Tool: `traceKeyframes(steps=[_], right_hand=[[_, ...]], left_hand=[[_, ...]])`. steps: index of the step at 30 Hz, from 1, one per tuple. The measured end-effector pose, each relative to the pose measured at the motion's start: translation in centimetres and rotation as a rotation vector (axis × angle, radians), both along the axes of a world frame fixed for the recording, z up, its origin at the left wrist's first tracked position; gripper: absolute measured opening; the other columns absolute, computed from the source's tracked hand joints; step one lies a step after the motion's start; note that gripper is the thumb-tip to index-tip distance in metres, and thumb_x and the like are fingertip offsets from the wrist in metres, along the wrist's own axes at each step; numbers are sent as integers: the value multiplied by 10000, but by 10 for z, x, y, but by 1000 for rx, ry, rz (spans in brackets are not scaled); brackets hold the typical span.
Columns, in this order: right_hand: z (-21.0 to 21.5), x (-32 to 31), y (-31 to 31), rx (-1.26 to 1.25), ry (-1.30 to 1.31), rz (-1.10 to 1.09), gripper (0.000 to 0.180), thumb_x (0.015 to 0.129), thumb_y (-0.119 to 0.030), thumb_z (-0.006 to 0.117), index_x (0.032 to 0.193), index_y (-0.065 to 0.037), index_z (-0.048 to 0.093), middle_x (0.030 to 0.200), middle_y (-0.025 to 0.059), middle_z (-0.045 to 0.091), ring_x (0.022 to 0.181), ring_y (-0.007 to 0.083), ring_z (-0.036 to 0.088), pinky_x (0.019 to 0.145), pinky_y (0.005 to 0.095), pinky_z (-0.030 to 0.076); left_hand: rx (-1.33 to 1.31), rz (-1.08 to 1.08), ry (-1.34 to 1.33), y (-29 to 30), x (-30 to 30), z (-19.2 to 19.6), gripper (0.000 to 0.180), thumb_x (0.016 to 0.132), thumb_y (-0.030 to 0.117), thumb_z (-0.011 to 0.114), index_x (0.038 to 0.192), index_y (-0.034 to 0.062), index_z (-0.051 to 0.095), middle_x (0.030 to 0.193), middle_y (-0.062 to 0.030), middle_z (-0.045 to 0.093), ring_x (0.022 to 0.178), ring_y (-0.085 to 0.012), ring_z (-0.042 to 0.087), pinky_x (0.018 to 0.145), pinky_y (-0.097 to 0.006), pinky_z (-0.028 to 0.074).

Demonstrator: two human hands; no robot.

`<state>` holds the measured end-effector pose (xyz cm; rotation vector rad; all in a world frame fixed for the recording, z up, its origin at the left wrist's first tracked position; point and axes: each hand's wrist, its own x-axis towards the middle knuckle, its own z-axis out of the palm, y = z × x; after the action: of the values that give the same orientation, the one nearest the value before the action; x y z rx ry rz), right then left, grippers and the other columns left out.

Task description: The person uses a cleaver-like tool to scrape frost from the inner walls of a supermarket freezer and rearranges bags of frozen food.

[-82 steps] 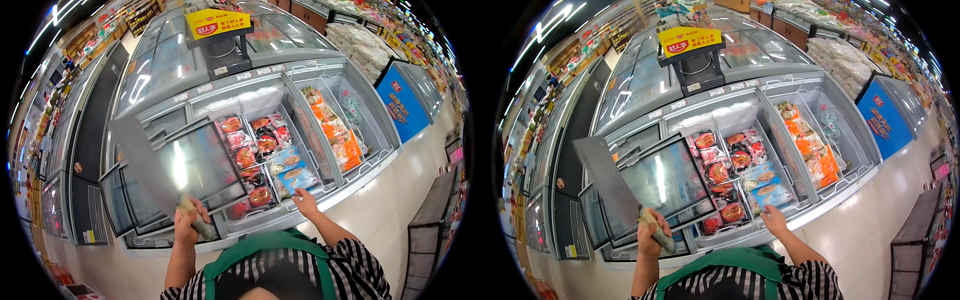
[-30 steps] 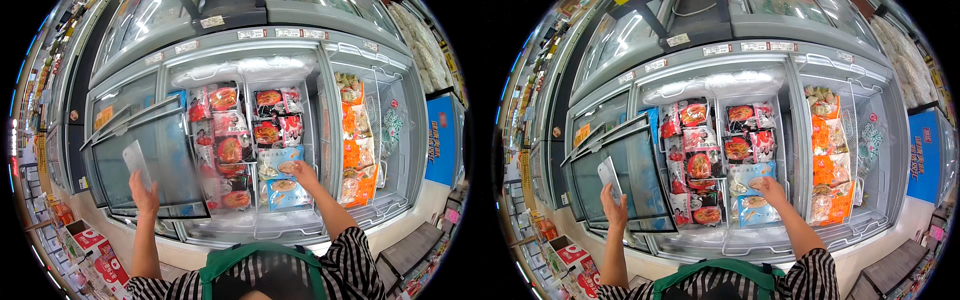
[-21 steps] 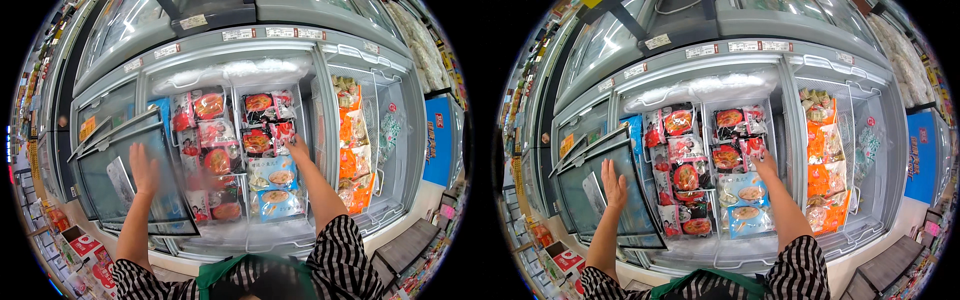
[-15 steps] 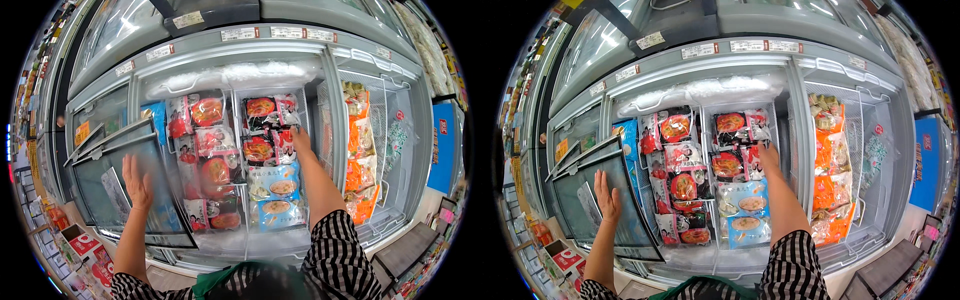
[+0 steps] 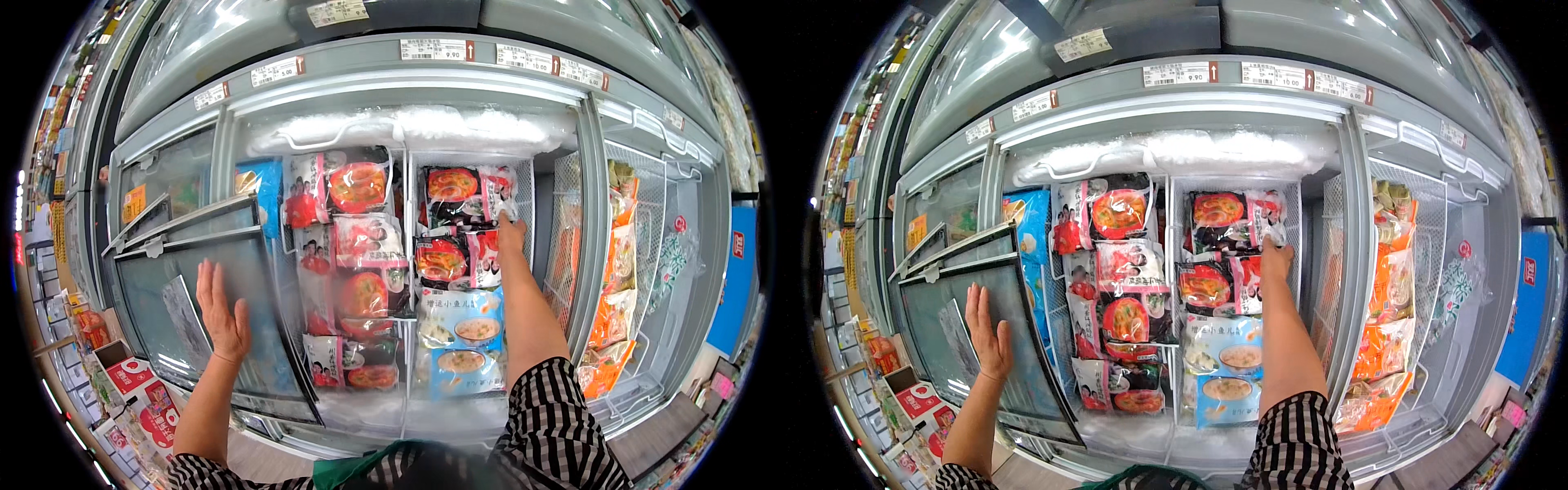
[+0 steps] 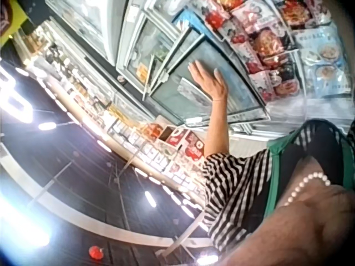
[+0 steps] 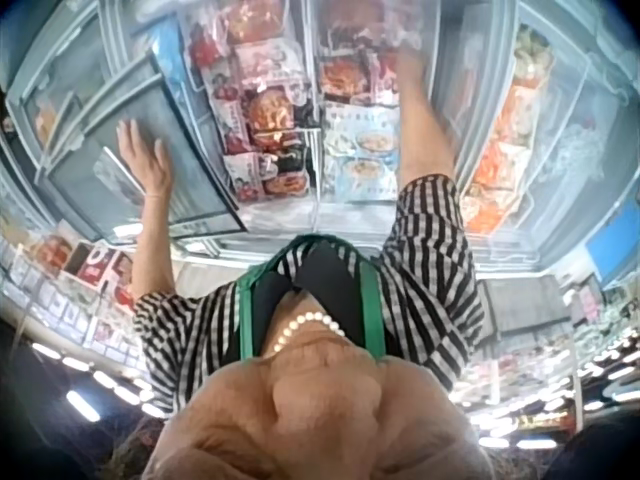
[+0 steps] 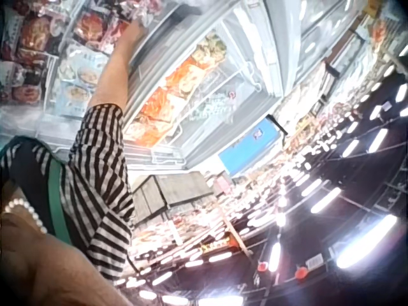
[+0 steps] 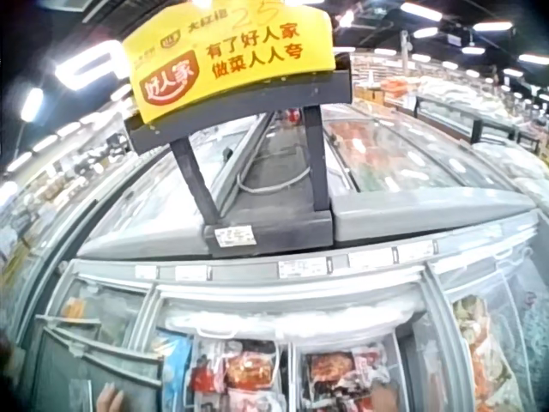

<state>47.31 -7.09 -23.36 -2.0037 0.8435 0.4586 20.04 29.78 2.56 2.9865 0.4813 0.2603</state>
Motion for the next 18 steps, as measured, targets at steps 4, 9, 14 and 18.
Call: traceKeyframes(steps=[4, 9, 14, 18], right_hand=[[-5, 7, -1, -115, 86, 118, 819, 748, -413, 636, 1353, -19, 248, 1228, 289, 476, 1146, 388, 480, 981, 399, 362], [-21, 17, -4, -168, 180, 165, 888, 718, -321, 703, 1414, -98, 201, 1269, 231, 467, 1109, 345, 505, 911, 391, 430], [3, 26, 1, 222, 148, -102, 743, 777, -253, 670, 1372, -43, 278, 1248, 186, 488, 1073, 289, 519, 900, 363, 423], [-46, 18, -12, 338, -230, -298, 554, 815, -211, 628, 1261, 18, 392, 1157, 167, 530, 952, 230, 553, 823, 324, 442]], left_hand=[[2, 7, -6, 1, -2, -2, 570, 915, 381, 413, 1317, -21, 367, 1390, -217, 311, 1307, -380, 266, 1062, -444, 214], [15, -5, -2, 0, 2, -2, 572, 917, 380, 409, 1320, -24, 366, 1391, -217, 312, 1311, -377, 262, 1064, -442, 212], [11, 12, -7, -1, -2, -4, 567, 916, 366, 412, 1317, -32, 367, 1386, -218, 320, 1311, -377, 265, 1065, -442, 208], [22, -12, 3, 0, 4, -2, 576, 925, 380, 392, 1335, -22, 346, 1403, -206, 299, 1322, -354, 250, 1076, -421, 190]])
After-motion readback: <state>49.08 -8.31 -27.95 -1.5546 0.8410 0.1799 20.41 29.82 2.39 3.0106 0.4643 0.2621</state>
